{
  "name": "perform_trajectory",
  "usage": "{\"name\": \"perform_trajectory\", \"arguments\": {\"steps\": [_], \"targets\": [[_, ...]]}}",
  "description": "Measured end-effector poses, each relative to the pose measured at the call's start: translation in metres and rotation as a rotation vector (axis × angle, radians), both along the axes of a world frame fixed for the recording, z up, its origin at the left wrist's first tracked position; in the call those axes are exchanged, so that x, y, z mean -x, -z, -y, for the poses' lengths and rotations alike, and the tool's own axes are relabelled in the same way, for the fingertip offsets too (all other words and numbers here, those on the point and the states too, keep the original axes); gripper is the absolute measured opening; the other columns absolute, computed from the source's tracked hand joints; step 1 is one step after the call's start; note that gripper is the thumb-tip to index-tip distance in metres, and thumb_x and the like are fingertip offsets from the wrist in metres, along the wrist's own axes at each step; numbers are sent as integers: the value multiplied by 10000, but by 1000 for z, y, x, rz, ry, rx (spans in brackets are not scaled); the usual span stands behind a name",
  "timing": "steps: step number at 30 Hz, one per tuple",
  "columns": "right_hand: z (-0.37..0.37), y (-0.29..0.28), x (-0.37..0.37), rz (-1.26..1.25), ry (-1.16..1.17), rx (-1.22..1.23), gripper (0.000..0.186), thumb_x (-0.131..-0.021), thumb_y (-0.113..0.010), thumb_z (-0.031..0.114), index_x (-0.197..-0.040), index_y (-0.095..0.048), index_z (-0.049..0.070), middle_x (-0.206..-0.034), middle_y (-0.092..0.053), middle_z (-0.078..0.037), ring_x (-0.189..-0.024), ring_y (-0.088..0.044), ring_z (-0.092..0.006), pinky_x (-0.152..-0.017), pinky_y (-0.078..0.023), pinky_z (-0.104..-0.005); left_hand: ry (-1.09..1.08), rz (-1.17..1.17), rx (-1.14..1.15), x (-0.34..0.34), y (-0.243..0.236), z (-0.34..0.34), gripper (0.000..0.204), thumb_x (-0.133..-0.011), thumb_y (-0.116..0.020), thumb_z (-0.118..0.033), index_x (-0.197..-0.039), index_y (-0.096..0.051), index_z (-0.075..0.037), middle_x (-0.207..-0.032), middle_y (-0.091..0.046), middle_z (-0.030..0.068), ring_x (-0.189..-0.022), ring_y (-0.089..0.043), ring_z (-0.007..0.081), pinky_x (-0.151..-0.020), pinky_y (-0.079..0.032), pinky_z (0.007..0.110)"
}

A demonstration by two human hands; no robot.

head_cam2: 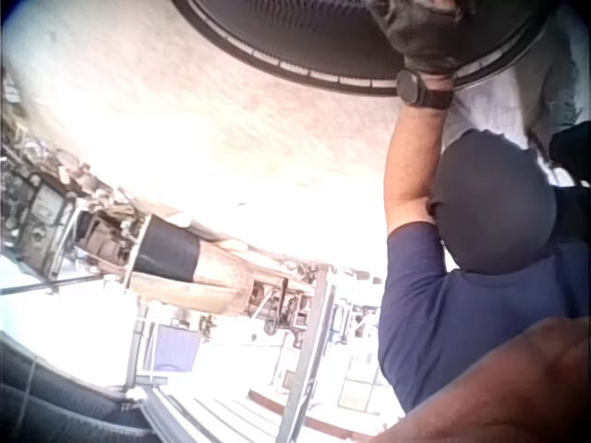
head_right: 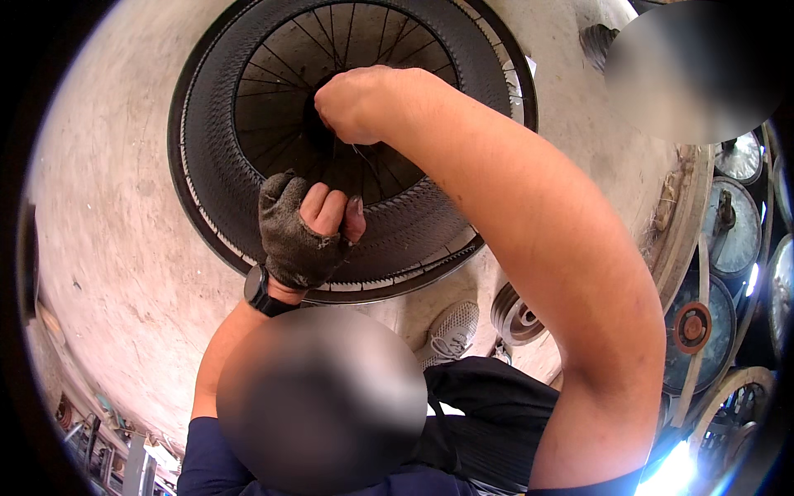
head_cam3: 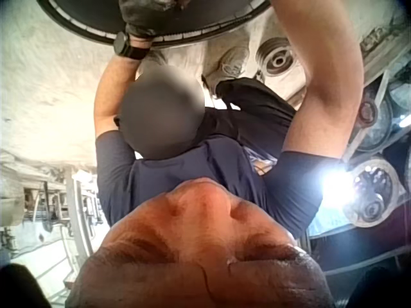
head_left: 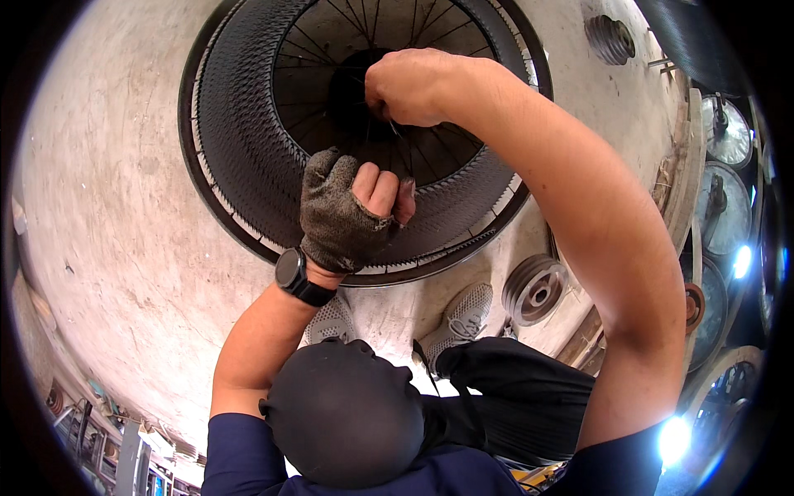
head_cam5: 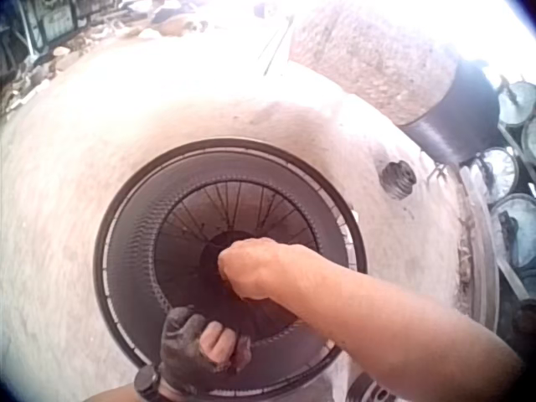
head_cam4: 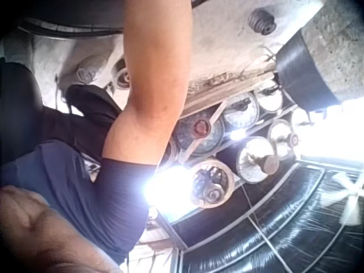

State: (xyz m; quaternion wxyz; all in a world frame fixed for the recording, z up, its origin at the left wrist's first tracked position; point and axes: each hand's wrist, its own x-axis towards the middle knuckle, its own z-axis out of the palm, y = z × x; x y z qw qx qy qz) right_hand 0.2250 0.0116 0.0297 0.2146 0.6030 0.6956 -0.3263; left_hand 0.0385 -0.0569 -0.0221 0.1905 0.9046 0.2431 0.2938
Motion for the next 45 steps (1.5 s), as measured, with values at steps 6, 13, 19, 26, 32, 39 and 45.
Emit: {"name": "perform_trajectory", "arguments": {"steps": [6,13,19,26,32,39,45], "targets": [[3,8,0,32,11,57,222,-887,-626,99,-1056,-769,102,-1014,-738,-153,-997,-696,-336,-861,-557,-427,-10,-32,-30,-2,-1,-1,197,-781,-719,-167,-695,-548,-119,-660,-462,61,-607,-508,269,-734,-427,422],[16,13,-1,-101,14,-20,207,-865,-642,104,-1029,-768,90,-980,-736,-165,-976,-698,-352,-848,-560,-441,-17,-16,-43,-2,2,1,217,-781,-715,-168,-670,-535,-118,-648,-458,62,-596,-506,264,-727,-438,421],[35,14,4,-51,-15,-66,246,-815,-643,63,-1018,-773,113,-932,-735,-169,-946,-703,-358,-822,-570,-444,-29,-9,-67,-3,0,0,219,-786,-709,-163,-668,-531,-114,-642,-451,64,-594,-499,263,-719,-443,420],[40,11,-2,-21,-55,-84,231,-800,-651,58,-989,-773,109,-915,-735,-160,-936,-705,-353,-814,-568,-442,-26,51,-49,-3,1,-1,192,-769,-701,-108,-691,-525,-110,-650,-438,73,-579,-482,287,-684,-408,420],[17,-2,-18,-72,23,-46,197,-862,-648,59,-1015,-771,71,-957,-743,-149,-957,-705,-329,-850,-555,-414,-28,63,-38,-3,1,0,179,-776,-699,-110,-701,-537,-106,-653,-444,74,-579,-480,289,-691,-415,419],[10,12,-27,-154,79,57,190,-881,-646,96,-1023,-768,62,-960,-750,-132,-906,-714,-297,-821,-554,-384,-28,39,-51,-3,0,0,169,-785,-695,-116,-709,-545,-103,-656,-455,75,-581,-484,291,-705,-418,419],[13,16,-22,-194,235,224,214,-900,-613,93,-1058,-755,62,-909,-748,-108,-782,-720,-224,-752,-562,-364,-18,40,-38,-3,0,-1,165,-784,-691,-112,-709,-545,-102,-653,-456,76,-579,-483,290,-698,-411,420]]}}
